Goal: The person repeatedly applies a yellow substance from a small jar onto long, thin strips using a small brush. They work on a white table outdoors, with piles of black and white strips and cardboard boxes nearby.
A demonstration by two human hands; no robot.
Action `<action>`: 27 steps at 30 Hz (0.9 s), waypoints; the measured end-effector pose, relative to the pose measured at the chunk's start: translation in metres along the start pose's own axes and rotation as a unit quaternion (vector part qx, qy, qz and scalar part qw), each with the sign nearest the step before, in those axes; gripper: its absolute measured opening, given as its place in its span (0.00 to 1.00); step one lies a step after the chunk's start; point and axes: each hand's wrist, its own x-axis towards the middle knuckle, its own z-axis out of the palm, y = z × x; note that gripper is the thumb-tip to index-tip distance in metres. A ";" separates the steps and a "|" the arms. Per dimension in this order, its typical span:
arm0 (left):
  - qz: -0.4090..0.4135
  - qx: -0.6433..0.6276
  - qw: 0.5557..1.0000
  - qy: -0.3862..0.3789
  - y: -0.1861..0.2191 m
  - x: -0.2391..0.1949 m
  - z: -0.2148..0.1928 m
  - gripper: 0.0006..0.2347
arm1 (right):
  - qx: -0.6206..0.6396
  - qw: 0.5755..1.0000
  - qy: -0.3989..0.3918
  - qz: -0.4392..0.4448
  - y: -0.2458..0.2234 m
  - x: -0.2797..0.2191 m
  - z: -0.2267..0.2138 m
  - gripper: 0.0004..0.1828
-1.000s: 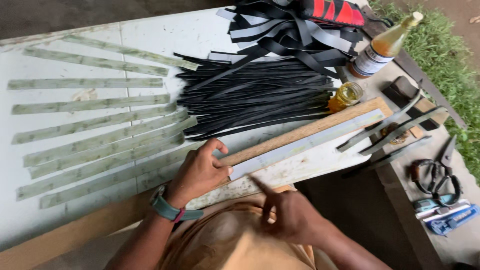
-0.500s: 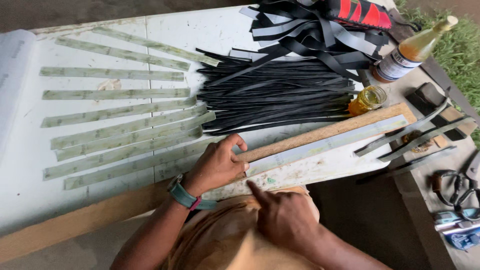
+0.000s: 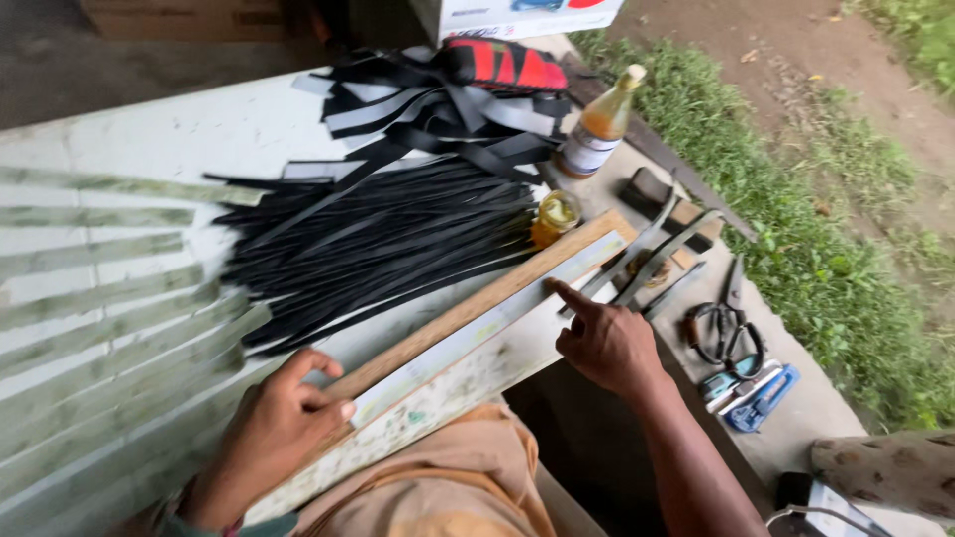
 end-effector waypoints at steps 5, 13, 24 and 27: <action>-0.089 0.012 0.996 -0.014 0.007 0.002 -0.001 0.20 | 0.078 0.995 0.042 0.037 0.057 0.031 -0.007 0.41; -0.144 0.006 0.989 -0.041 -0.006 0.015 0.003 0.19 | 0.131 0.988 0.084 -0.002 0.091 0.067 -0.018 0.35; -0.121 -0.010 0.992 -0.028 -0.021 0.015 0.007 0.19 | -0.219 0.965 0.127 -0.065 0.083 0.066 -0.011 0.29; -0.107 0.012 0.994 -0.010 -0.028 0.014 0.009 0.19 | -0.143 0.984 0.096 -0.047 0.086 0.065 -0.033 0.20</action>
